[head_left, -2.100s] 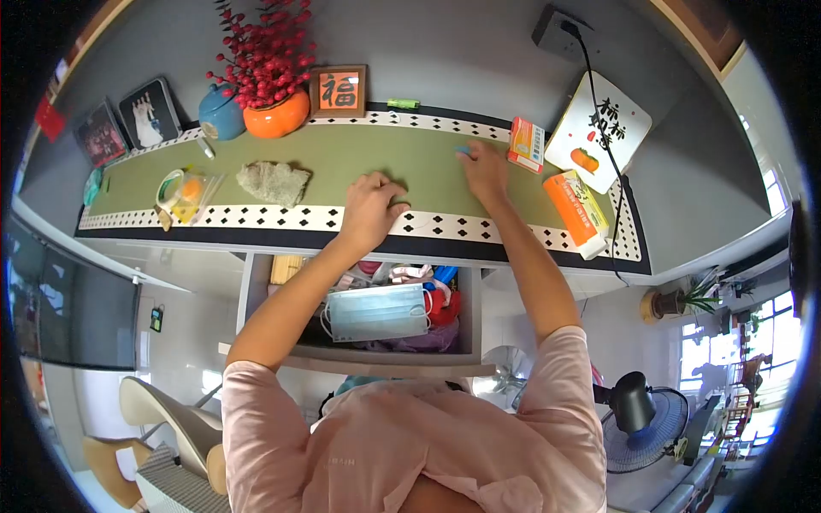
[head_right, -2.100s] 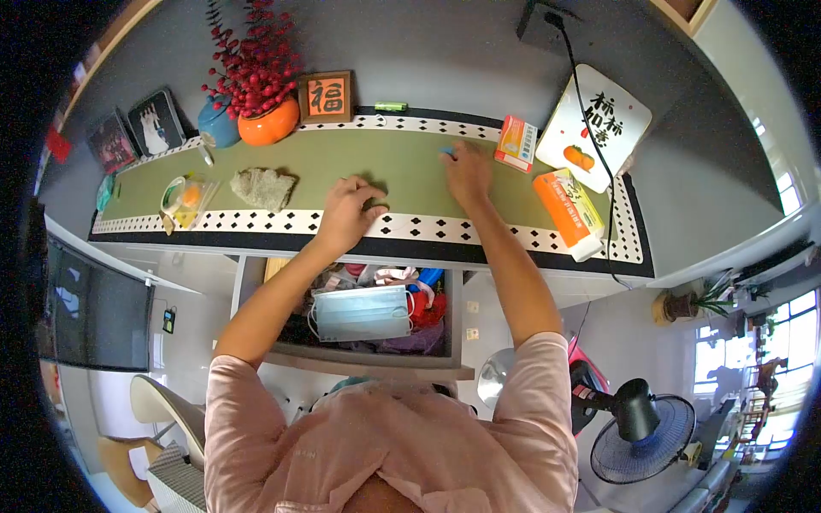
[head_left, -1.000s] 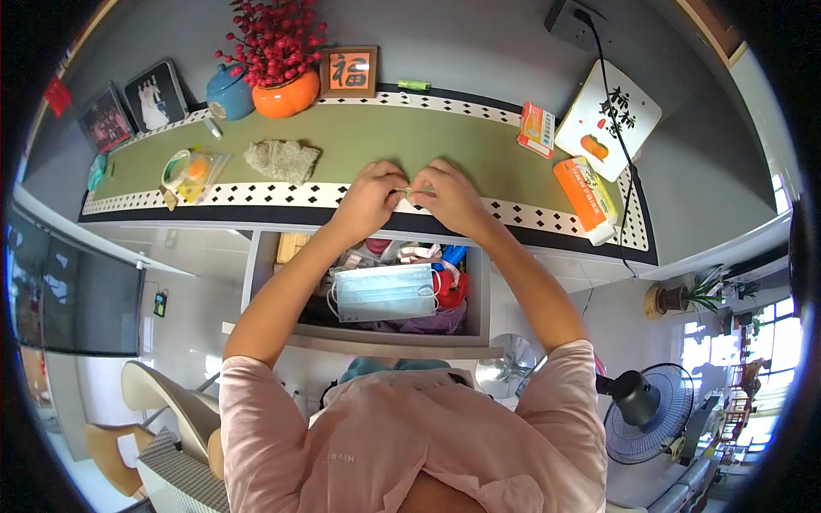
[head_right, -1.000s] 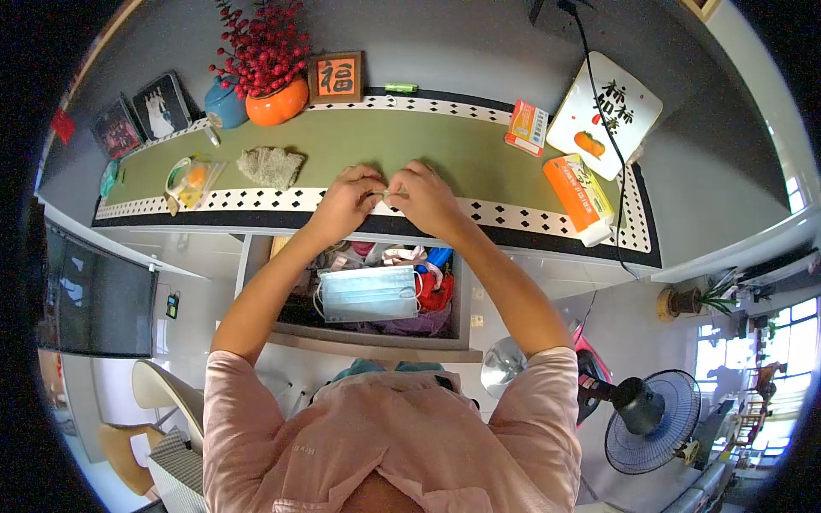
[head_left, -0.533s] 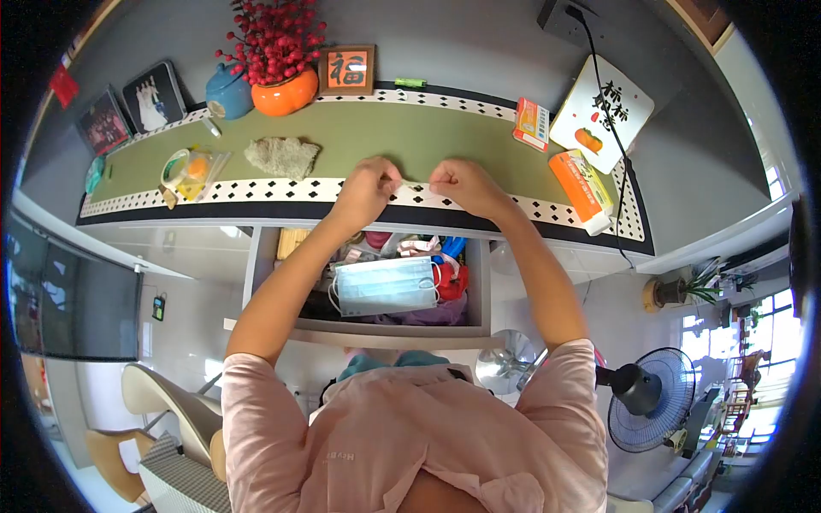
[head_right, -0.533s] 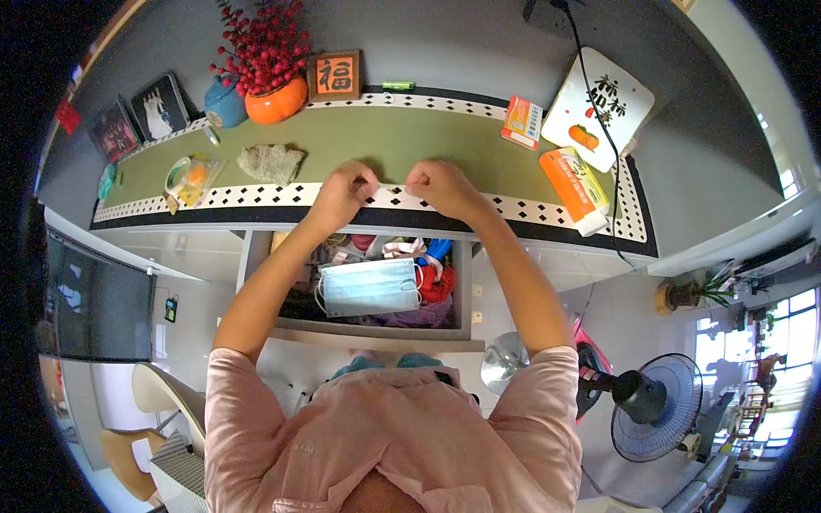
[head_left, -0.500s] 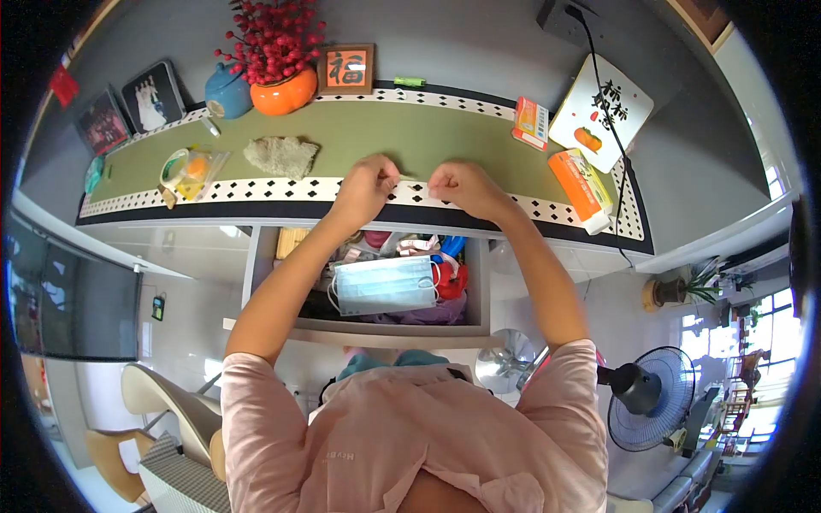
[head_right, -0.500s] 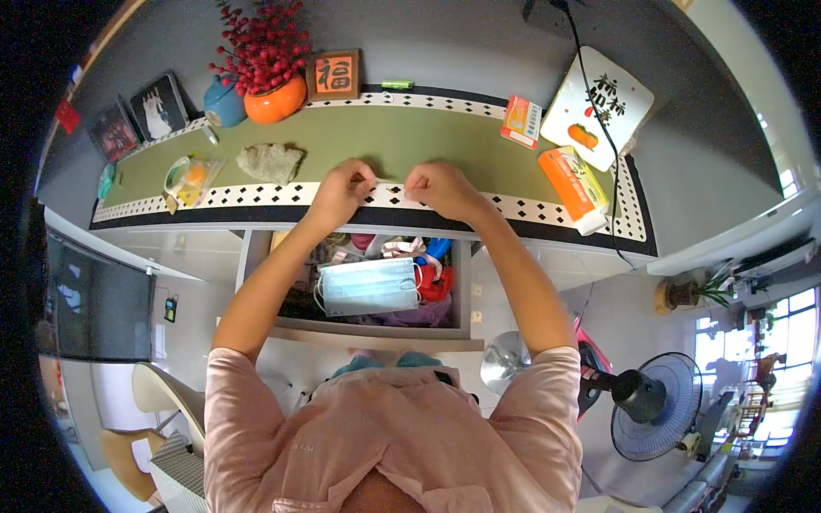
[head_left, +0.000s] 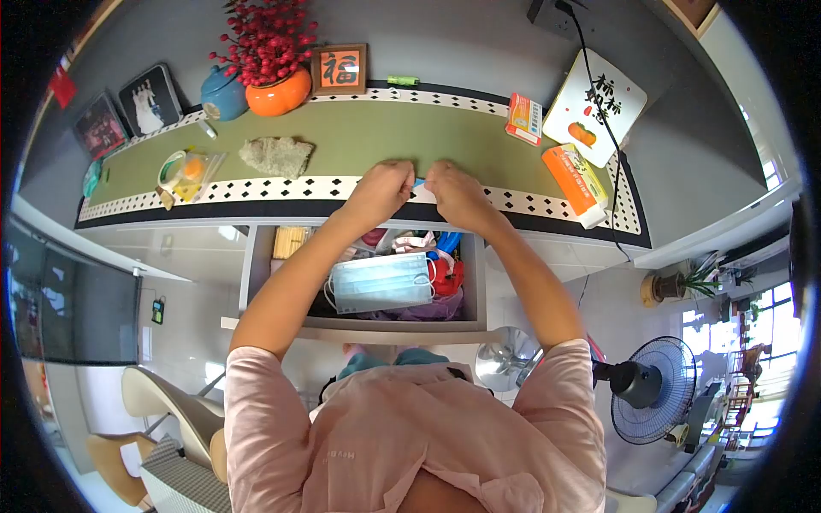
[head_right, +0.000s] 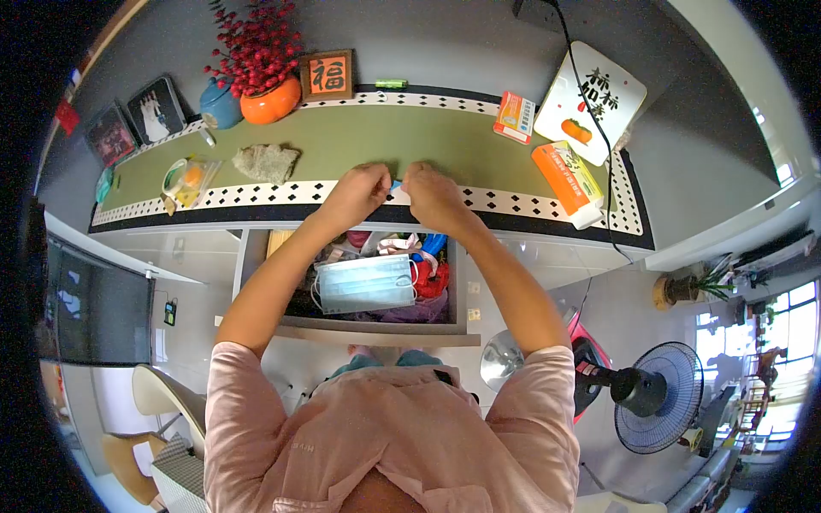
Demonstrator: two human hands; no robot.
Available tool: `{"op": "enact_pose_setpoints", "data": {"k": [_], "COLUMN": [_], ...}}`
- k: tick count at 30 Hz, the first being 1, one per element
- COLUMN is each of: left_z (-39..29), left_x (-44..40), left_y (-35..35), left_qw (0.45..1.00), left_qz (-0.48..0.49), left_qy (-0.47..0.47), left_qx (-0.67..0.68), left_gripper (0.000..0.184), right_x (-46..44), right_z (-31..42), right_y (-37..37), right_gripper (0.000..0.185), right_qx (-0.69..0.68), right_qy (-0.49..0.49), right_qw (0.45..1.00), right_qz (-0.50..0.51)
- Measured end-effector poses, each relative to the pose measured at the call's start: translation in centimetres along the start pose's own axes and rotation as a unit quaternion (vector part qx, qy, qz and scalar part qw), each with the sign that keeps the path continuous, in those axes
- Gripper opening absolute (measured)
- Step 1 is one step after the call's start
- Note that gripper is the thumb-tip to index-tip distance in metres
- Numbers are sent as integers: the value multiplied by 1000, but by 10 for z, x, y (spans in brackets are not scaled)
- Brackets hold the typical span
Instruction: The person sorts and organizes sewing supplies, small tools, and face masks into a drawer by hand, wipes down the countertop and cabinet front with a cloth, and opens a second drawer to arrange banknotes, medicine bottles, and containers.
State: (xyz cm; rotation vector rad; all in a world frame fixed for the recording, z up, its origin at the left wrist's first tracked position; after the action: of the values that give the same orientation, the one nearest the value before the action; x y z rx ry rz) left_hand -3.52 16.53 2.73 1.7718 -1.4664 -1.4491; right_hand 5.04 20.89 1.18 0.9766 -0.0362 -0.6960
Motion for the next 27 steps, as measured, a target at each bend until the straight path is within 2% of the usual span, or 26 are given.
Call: {"op": "enact_pose_setpoints", "data": {"k": [3, 6, 9, 12, 15, 18, 21, 25, 26, 27], "left_z": [16, 35, 32, 19, 18, -2, -27, -69, -85, -97], "left_x": [2, 8, 9, 12, 12, 9, -2, -31, -36, -43], "left_y": [-9, 0, 12, 10, 9, 11, -8, -56, -63, -77], "left_qw": [994, 980, 992, 998, 997, 994, 993, 995, 994, 994], "left_qz": [46, -9, -53, -16, -27, -70, -78, -74, -75, -35], "left_qy": [69, 132, 96, 54, 55, 11, -20, -64, -79, -72], "left_qx": [74, 149, 55, -22, -40, -81, -82, -15, 23, 79], "left_gripper": [12, 11, 9, 8, 7, 4, 4, 6, 5, 5], "right_x": [3, 2, 0, -2, -5, -2, 13, 54, 67, 80], "right_z": [-13, -1, 15, 29, 36, 32, 17, -8, -11, -18], "right_y": [8, 16, 9, 1, -3, 4, 24, 70, 83, 94], "right_gripper": [13, 13, 13, 13, 11, 9, 9, 6, 6, 6], "right_qx": [-138, -163, -160, -55, -18, -54, -54, -51, -46, -40], "right_qy": [-56, 4, -9, 51, 95, 102, 100, 18, 1, -16], "right_qw": [988, 983, 986, 996, 993, 991, 991, 994, 994, 994], "right_qz": [-40, -83, -38, -54, -72, -71, -73, -91, -97, -103]}}
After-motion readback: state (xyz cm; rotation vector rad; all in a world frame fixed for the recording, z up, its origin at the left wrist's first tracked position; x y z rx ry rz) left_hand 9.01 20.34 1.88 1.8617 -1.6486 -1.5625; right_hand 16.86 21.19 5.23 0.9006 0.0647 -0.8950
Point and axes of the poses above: each hand's wrist, its own x-axis away from the middle knuckle, its own y-axis out of the back of the hand, z = x × y, the point moved 10 cm from there along -x, towards the middle knuckle, and after that the axes turned 14 degrees about -x, right-handed, at the moved point
